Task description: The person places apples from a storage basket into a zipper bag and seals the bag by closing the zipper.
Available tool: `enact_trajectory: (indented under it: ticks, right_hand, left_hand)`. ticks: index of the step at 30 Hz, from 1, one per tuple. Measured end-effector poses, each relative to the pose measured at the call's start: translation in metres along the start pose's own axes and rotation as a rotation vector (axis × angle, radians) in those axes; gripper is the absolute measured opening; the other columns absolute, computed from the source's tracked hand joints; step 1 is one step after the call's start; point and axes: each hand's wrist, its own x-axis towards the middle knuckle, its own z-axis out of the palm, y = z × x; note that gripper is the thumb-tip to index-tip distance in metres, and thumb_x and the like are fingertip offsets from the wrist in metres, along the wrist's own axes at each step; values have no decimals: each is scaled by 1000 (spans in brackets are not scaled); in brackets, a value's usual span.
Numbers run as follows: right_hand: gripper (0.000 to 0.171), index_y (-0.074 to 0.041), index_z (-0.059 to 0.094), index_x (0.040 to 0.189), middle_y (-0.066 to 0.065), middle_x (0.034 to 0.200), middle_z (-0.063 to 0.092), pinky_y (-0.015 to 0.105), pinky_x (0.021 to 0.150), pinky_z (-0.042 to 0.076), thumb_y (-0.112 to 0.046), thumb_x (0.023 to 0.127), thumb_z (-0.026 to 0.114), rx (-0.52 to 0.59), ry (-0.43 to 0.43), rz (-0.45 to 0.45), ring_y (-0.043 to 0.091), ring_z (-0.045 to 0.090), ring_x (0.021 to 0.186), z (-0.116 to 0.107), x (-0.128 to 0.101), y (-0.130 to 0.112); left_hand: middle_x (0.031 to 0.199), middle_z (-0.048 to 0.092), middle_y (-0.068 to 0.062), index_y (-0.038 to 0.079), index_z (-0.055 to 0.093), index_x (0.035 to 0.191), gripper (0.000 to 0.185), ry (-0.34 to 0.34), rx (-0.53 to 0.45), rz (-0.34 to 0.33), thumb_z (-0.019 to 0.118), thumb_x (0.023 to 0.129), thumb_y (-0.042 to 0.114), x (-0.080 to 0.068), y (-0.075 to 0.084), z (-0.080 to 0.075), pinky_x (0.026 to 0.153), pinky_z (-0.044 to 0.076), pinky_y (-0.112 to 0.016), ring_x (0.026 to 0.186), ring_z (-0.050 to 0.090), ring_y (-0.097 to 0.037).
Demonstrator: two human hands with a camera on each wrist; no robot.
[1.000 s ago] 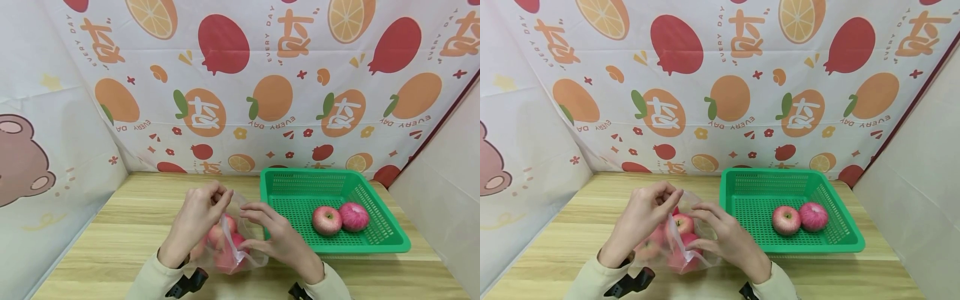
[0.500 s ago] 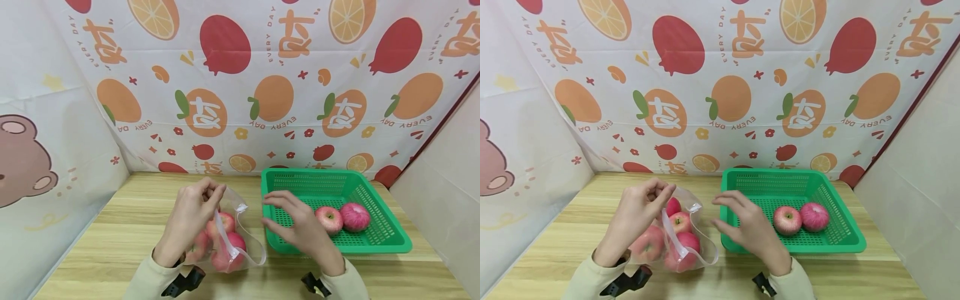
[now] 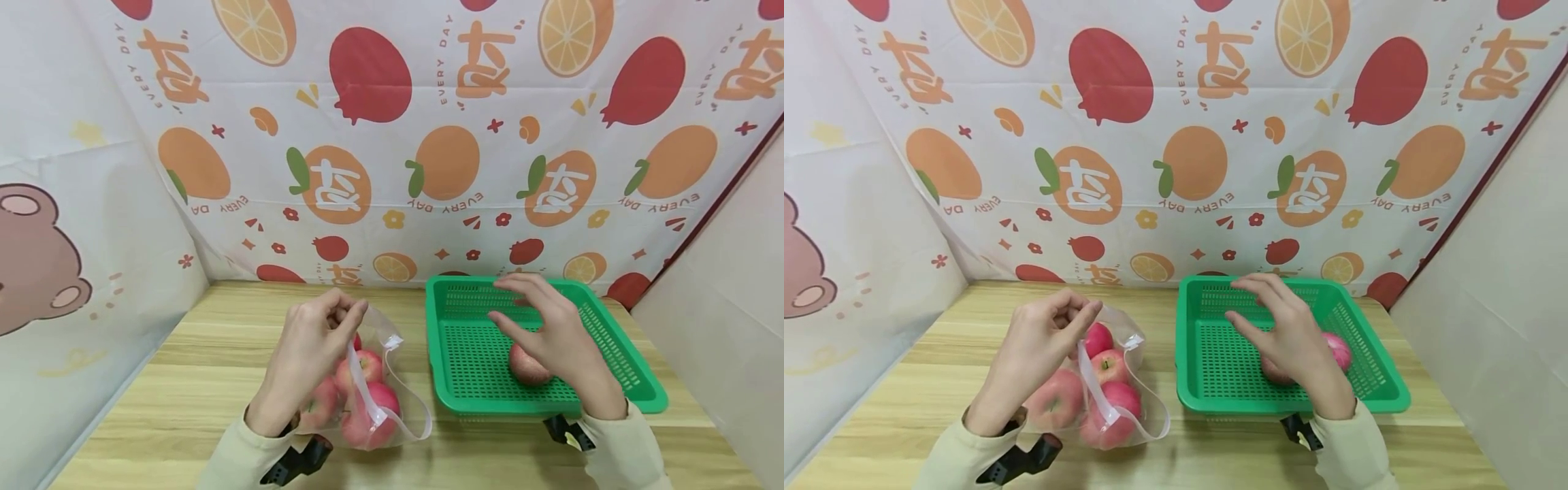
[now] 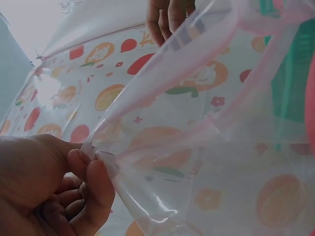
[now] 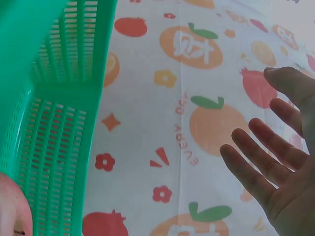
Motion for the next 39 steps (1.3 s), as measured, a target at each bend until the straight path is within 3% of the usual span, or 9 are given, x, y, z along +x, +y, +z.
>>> enact_trajectory:
  ticks: [10, 26, 33, 39]
  right_hand:
    - [61, -11, 66, 129, 4, 126, 67, 9, 92, 49, 1, 74, 88, -24, 21, -1, 14, 63, 114, -12, 3, 7]
    - [61, -7, 66, 128, 6, 122, 68, 10, 92, 49, 5, 73, 86, -29, 41, -27, 12, 63, 113, -25, 7, 21]
    - [62, -8, 67, 128, 7, 118, 69, 7, 90, 48, 5, 70, 88, -91, 60, -15, 13, 64, 106, -27, 8, 33]
    - [62, -9, 66, 131, 6, 122, 66, 6, 88, 45, -6, 73, 90, -193, 19, 46, 18, 65, 97, -30, 5, 45]
  left_hand:
    - [60, 59, 5, 8, 69, 79, 14, -13, 13, -9, 73, 93, 6, 1, 0, 1, 48, 38, -21, 52, 46, -3]
    - [61, 60, 5, 6, 72, 83, 9, -18, 13, -5, 73, 92, 5, 1, 0, 2, 48, 38, -21, 53, 47, -3]
    - [60, 61, 5, 6, 71, 83, 10, -25, -5, -21, 73, 92, 6, -1, -1, 3, 49, 39, -21, 52, 50, -3]
    - [61, 60, 5, 8, 70, 80, 13, -20, -13, -27, 73, 93, 8, -2, 0, 2, 48, 40, -21, 51, 49, -3]
